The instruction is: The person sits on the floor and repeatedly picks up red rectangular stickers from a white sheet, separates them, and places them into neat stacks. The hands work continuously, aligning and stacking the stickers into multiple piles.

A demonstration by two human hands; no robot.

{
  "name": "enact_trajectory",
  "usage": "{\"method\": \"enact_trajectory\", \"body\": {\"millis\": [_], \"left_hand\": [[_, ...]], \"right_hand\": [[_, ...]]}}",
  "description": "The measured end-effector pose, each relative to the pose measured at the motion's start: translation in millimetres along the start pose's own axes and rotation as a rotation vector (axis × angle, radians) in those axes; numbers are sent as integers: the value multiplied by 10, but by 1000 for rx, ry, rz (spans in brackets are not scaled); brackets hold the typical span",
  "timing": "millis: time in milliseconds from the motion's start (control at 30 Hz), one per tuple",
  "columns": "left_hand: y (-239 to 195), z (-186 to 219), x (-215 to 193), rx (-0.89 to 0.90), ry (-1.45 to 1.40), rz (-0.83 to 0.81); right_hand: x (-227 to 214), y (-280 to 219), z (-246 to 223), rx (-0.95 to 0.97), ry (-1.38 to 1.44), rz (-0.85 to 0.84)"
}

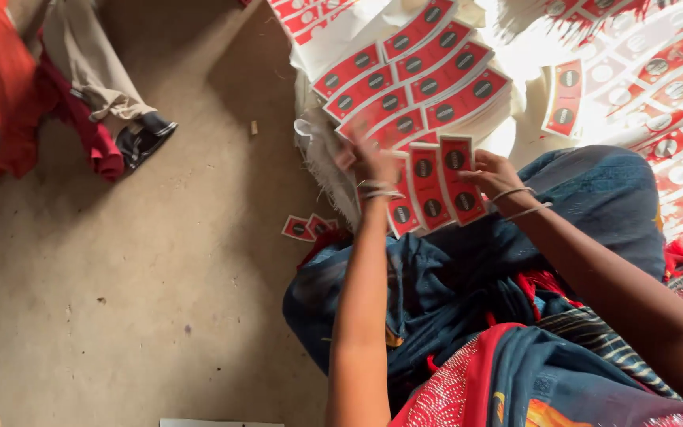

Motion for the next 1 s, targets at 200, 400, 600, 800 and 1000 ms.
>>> {"method": "enact_trajectory", "body": {"millis": [200,400,600,800,1000], "left_hand": [[-502,-1062,-554,-581,-42,-59],[-777,-581,-746,-517,-410,-110],[-983,-217,-867,-467,-885,-444],[-1368,143,-701,-540,-1120,-433],[-1698,334,-600,-605,-1320,-457]], "right_hand": [[17,-116,-67,87,1,27],[196,-209,-473,113,23,-124],[192,-637,-863,237,423,-273],[-121,-773,-611,85,326,-273],[-161,-1284,-767,-363,309,-218]]}}
Point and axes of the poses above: each hand's wrist, its own y-axis towards the middle knuckle, its own x-axis out of the palm, z = x × y, the point moved 5 cm from there along y, towards the middle knuckle, and after that the axes turned 3 degrees about -z, right-handed, at the moved point
